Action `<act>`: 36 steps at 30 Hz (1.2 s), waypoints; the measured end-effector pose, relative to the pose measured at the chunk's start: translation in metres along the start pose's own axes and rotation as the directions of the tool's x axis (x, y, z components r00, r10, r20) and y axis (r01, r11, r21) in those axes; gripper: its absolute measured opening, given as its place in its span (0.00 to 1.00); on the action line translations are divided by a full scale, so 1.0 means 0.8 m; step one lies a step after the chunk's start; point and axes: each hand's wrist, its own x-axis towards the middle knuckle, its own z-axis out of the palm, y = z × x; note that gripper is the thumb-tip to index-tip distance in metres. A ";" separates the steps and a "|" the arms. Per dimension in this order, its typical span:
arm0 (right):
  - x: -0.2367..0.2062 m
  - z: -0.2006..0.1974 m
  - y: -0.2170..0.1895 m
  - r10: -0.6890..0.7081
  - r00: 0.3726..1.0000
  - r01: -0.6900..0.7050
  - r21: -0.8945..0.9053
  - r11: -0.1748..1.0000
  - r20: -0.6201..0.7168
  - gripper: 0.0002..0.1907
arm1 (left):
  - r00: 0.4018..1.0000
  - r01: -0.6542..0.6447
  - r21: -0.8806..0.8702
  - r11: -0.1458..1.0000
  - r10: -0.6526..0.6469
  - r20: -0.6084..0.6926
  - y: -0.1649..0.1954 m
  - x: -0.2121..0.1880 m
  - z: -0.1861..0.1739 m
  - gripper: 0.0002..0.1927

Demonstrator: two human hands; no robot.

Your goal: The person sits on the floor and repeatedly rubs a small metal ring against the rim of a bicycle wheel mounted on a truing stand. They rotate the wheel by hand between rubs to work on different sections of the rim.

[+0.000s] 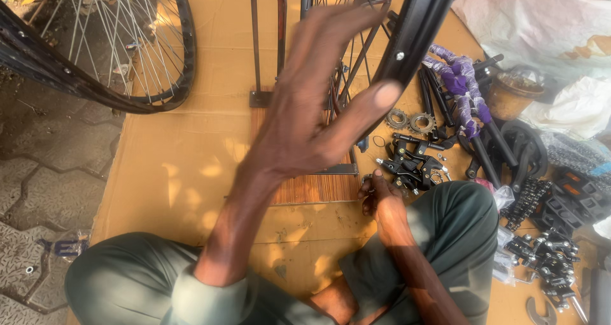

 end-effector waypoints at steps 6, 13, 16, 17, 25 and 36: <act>0.001 0.001 0.004 -0.011 1.000 0.011 0.017 1.000 0.019 0.23 | 0.997 0.069 -0.118 0.991 -0.066 0.028 -0.005 -0.012 0.014 0.17; -0.005 0.000 0.003 -0.006 0.999 0.006 -0.003 1.000 0.048 0.22 | 0.901 0.432 -0.201 0.879 -0.431 0.052 -0.082 -0.078 0.006 0.23; -0.010 0.000 0.002 -0.004 0.999 0.005 -0.020 1.000 0.051 0.22 | 0.880 0.473 0.065 0.879 -0.474 0.008 -0.093 -0.115 -0.010 0.22; -0.011 0.000 0.001 -0.005 0.999 0.006 -0.023 1.000 0.049 0.22 | 0.905 0.416 0.170 0.894 -0.425 0.022 -0.094 -0.125 -0.013 0.22; -0.008 0.003 0.001 -0.009 0.998 0.011 -0.046 0.999 0.060 0.23 | 0.565 0.799 0.280 0.532 -0.824 -0.046 -0.117 -0.145 -0.002 0.30; -0.007 0.009 0.003 -0.002 0.999 0.007 -0.099 0.995 0.043 0.23 | 0.861 0.509 0.216 0.833 -0.488 -0.145 -0.094 -0.092 -0.031 0.28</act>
